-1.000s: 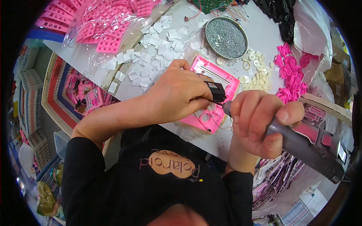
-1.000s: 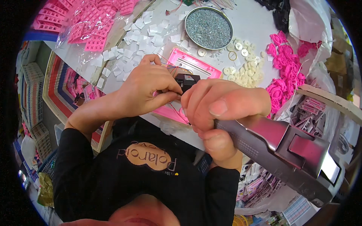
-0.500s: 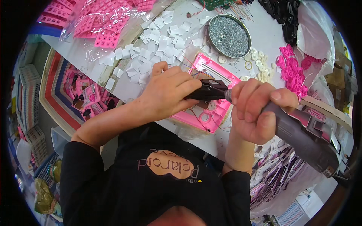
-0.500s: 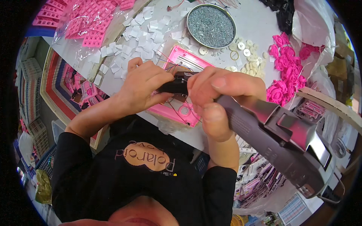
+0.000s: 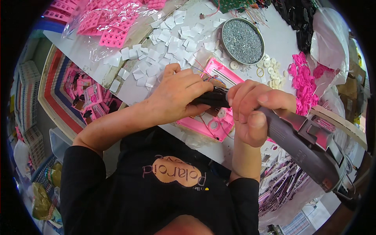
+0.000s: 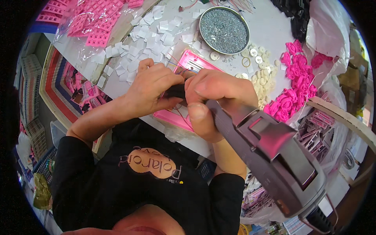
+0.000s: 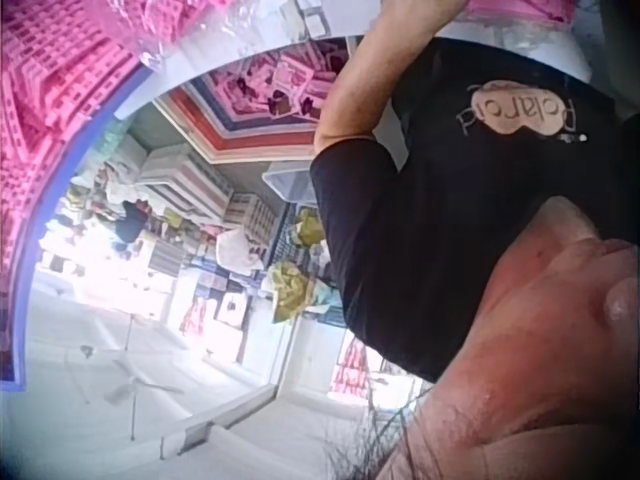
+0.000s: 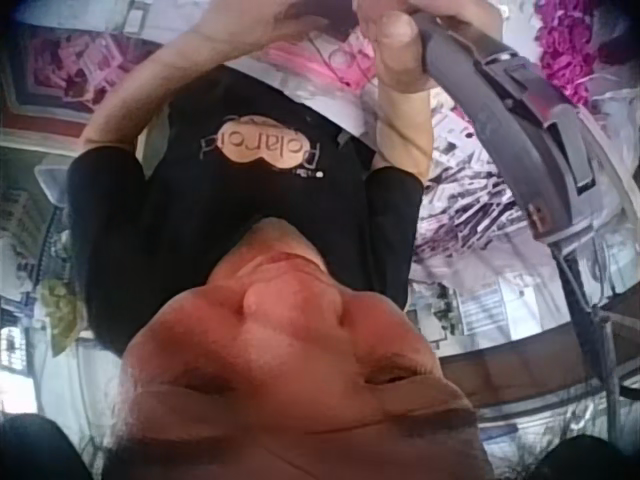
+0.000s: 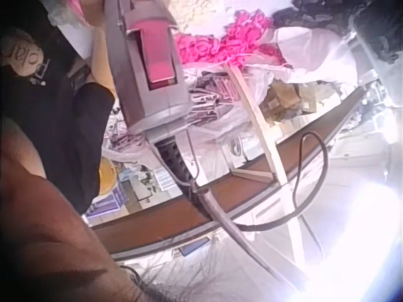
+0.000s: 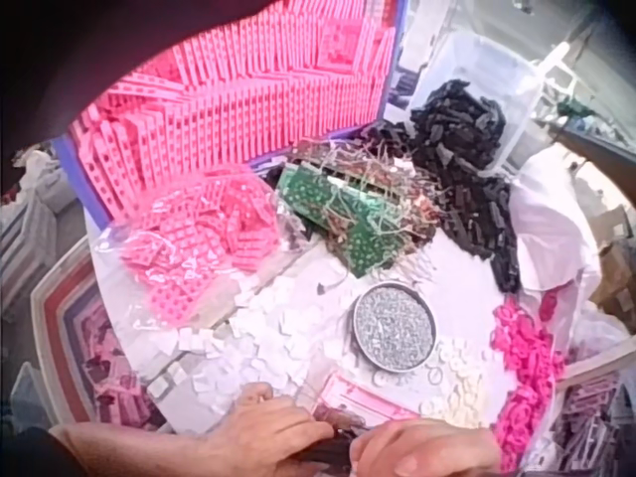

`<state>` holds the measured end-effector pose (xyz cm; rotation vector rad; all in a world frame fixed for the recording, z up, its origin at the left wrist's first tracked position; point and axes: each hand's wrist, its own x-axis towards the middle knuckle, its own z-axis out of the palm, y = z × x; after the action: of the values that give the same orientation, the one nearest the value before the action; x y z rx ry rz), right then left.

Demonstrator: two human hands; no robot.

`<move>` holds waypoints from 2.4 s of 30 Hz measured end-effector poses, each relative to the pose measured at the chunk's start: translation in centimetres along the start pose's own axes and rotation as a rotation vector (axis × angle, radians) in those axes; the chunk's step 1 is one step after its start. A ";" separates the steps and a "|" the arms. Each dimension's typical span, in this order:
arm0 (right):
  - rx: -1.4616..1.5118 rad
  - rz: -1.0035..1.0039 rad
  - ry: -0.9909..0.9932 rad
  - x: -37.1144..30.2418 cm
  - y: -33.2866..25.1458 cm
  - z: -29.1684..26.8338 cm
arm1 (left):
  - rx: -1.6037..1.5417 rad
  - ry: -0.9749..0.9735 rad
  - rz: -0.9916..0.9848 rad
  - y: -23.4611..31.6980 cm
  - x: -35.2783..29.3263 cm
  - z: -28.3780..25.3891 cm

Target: Assemble a toy electronic bank by inserting components such as the circuit board and keypad into the plastic casing and securing them.

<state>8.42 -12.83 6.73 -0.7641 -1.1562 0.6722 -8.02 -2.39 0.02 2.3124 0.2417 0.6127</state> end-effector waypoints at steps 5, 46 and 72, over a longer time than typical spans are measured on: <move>-0.185 -0.016 0.048 0.1 0.1 1.1 | 0.014 -0.057 -0.019 0.2 0.1 -0.3; -1.070 0.935 -0.006 0.6 -1.6 -5.7 | 0.093 0.008 -0.035 0.6 1.0 1.4; -1.066 0.521 -0.268 -2.0 -0.6 -6.1 | 0.647 -0.015 0.090 -8.1 16.1 1.8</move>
<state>13.76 -15.91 4.84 -1.9682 -1.5768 0.5558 6.88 7.81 -0.97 2.9606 0.3722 0.6241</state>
